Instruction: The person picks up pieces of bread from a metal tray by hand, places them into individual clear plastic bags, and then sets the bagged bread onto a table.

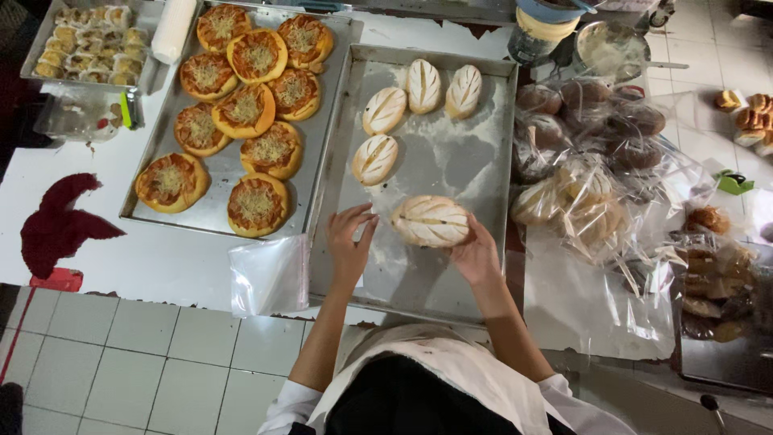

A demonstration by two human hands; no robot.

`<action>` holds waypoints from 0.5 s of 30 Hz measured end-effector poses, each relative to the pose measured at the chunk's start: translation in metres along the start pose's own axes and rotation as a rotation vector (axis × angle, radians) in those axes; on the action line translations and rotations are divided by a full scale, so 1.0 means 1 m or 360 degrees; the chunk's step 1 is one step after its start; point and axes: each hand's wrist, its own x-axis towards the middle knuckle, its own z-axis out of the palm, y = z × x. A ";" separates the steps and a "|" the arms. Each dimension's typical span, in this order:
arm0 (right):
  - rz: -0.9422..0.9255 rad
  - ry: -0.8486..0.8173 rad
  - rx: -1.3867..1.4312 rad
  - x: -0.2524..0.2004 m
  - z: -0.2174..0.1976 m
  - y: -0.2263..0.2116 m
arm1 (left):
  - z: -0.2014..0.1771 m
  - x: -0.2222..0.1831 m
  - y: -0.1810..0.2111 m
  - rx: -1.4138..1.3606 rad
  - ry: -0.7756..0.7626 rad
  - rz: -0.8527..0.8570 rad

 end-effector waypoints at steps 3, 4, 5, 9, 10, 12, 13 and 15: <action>0.0126 -0.0139 0.0164 0.000 0.003 0.000 | 0.003 0.001 -0.001 0.0172 0.0041 0.0194; 0.0155 -0.0090 0.0187 0.000 0.005 0.000 | 0.004 0.001 -0.002 0.0187 0.0035 0.0236; 0.0185 -0.0041 0.0209 0.001 0.006 -0.001 | 0.004 0.001 -0.002 0.0202 0.0029 0.0277; 0.0141 0.0142 0.0133 0.000 0.010 -0.006 | 0.006 -0.002 -0.005 0.0163 0.0005 0.0363; 0.0144 0.0141 0.0086 -0.002 0.011 -0.006 | 0.007 -0.002 -0.006 0.0161 -0.0020 0.0362; 0.0152 0.0140 -0.0009 -0.005 0.010 -0.004 | 0.009 -0.004 -0.008 0.0159 -0.0069 0.0358; 0.0117 0.0096 -0.0031 -0.007 0.010 0.000 | 0.011 -0.003 -0.010 0.0155 -0.0093 0.0378; 0.0043 0.0009 -0.0077 -0.008 0.010 0.005 | 0.015 0.001 -0.010 0.0146 -0.0144 0.0418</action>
